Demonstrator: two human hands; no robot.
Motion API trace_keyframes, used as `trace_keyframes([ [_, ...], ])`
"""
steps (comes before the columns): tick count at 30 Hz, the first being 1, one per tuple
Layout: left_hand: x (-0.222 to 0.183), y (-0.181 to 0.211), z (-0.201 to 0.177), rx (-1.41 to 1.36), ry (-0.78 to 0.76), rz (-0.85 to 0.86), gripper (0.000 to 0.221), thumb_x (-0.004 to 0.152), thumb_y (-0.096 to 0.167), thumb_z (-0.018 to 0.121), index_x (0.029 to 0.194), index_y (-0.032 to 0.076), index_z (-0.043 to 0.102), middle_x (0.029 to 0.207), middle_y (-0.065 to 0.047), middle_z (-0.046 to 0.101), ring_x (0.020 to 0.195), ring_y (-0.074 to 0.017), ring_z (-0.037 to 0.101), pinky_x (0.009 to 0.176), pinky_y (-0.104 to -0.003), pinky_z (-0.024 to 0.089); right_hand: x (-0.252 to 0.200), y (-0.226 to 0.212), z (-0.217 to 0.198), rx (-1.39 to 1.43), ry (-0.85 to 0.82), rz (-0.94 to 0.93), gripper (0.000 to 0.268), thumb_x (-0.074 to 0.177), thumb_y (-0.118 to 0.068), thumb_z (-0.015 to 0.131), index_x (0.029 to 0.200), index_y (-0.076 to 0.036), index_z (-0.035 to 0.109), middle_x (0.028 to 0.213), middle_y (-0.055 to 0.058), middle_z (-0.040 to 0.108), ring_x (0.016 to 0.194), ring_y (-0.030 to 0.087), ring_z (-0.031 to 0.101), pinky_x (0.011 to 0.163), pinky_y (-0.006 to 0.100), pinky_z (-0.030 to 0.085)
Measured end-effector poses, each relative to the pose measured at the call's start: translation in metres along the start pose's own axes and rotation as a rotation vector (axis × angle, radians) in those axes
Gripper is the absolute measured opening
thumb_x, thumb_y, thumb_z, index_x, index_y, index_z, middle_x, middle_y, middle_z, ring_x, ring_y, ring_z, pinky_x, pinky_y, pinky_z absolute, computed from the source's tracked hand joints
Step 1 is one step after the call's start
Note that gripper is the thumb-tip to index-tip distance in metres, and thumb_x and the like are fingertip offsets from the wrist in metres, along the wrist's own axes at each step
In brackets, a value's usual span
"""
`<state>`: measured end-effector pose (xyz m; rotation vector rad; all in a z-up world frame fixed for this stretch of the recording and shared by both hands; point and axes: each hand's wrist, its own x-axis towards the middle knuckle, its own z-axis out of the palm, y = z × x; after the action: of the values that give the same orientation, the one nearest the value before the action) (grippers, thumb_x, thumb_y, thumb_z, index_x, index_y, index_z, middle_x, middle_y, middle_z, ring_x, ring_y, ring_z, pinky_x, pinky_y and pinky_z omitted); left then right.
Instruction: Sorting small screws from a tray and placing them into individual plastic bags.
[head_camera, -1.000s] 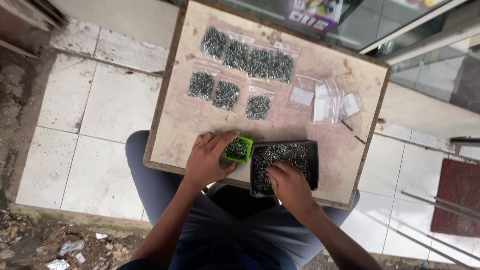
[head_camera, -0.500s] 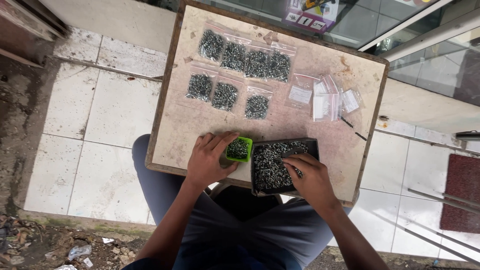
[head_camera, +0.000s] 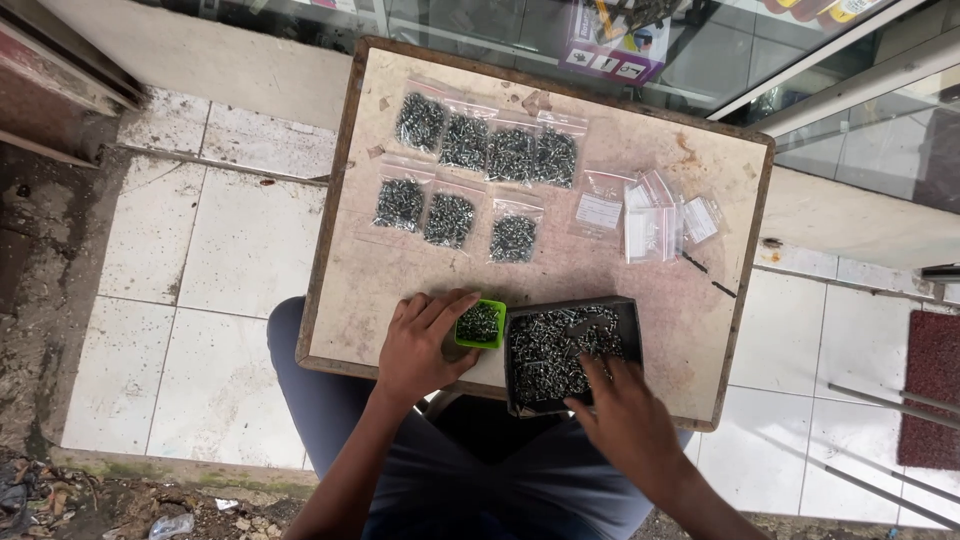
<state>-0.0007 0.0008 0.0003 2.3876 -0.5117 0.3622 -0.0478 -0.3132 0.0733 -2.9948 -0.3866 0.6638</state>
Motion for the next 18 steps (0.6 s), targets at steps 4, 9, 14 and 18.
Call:
trace_keyframes([
  [4,-0.001,0.000,0.002,-0.004,-0.014,-0.014,0.079,0.079,0.036,0.092,0.149,0.019,0.060,0.143,0.000,0.071,0.102,-0.0241,0.060,0.087,-0.042,0.048,0.012,-0.006,0.010,-0.092,0.081,-0.091,0.052,0.098,-0.048,0.071,0.139,-0.020,0.057,0.118,0.013,0.063,0.108,0.036,0.065,0.059,0.050,0.069],
  [9,-0.001,-0.002,0.003,-0.006,-0.008,0.001,0.078,0.082,0.038,0.090,0.150,0.018,0.059,0.145,-0.001,0.071,0.103,-0.0256,0.059,0.090,-0.044,0.048,0.038,-0.012,0.021,0.095,0.042,-0.096,0.050,0.089,-0.032,0.088,0.128,-0.016,0.062,0.114,0.011,0.063,0.093,0.028,0.072,0.070,0.042,0.067],
  [14,-0.002,-0.002,0.004,-0.001,-0.003,0.001,0.077,0.081,0.039,0.091,0.149,0.018,0.060,0.143,-0.001,0.071,0.103,-0.0251,0.060,0.088,-0.044,0.048,0.042,-0.008,0.034,0.263,0.149,-0.169,0.023,0.090,-0.008,0.080,0.112,-0.013,0.078,0.099,0.007,0.070,0.084,0.025,0.072,0.071,0.041,0.063],
  [18,-0.001,-0.001,0.003,-0.008,0.002,-0.006,0.075,0.081,0.038,0.090,0.148,0.018,0.061,0.142,-0.001,0.071,0.101,-0.0249,0.060,0.087,-0.043,0.048,0.046,-0.004,0.025,0.374,0.262,-0.243,0.026,0.085,-0.002,0.081,0.109,-0.011,0.084,0.102,0.006,0.080,0.081,0.018,0.078,0.077,0.031,0.069],
])
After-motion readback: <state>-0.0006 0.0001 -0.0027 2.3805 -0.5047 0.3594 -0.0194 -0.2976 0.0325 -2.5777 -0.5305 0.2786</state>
